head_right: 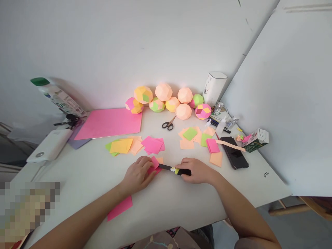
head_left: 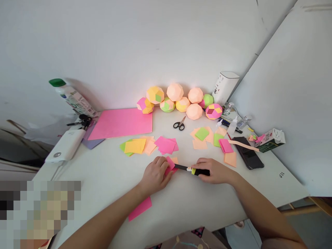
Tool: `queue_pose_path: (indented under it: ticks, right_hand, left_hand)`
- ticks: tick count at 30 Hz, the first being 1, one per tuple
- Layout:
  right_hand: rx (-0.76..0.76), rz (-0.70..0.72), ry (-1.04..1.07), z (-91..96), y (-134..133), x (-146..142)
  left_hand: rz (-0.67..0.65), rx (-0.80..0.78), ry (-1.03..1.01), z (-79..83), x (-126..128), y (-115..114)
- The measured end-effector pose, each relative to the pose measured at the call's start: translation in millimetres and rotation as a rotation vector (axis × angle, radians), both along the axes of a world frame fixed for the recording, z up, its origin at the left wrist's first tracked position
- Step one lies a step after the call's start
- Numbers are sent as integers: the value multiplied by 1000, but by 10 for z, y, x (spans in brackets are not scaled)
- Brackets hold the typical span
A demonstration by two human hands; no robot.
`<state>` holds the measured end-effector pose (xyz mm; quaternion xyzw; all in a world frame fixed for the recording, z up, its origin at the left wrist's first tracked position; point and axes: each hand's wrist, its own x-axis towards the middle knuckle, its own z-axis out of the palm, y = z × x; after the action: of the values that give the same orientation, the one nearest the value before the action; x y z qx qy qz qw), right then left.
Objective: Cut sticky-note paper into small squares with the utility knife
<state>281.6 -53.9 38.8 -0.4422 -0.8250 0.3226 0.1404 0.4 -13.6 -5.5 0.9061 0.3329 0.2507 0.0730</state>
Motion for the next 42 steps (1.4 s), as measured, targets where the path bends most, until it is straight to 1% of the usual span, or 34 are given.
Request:
queue_pose_path:
  ticks: [6, 9, 12, 16, 19, 22, 24, 33, 42]
  right_hand:
    - [-65, 53, 0, 101, 27, 132]
    - [-95, 66, -28, 119, 20, 160]
    - [-90, 71, -55, 109, 10, 150]
    - [-67, 67, -65, 97, 8, 134]
    - [-79, 80, -64, 105, 9, 138]
    - [-87, 80, -63, 116, 7, 143]
    - [-84, 79, -66, 118, 7, 142]
    - [-34, 79, -54, 58, 22, 148]
    - [-27, 44, -98, 71, 9, 132]
  left_hand:
    - [49, 64, -97, -53, -13, 33]
    - [51, 90, -113, -54, -18, 37]
    - [54, 93, -125, -59, -16, 31]
    - [104, 106, -153, -85, -29, 35]
    - [81, 129, -87, -78, -47, 47]
    - [28, 121, 13, -51, -53, 47]
    - [12, 115, 42, -38, -47, 36]
    - [-31, 136, 68, -6, -26, 11]
    - [-28, 157, 67, -4, -14, 14]
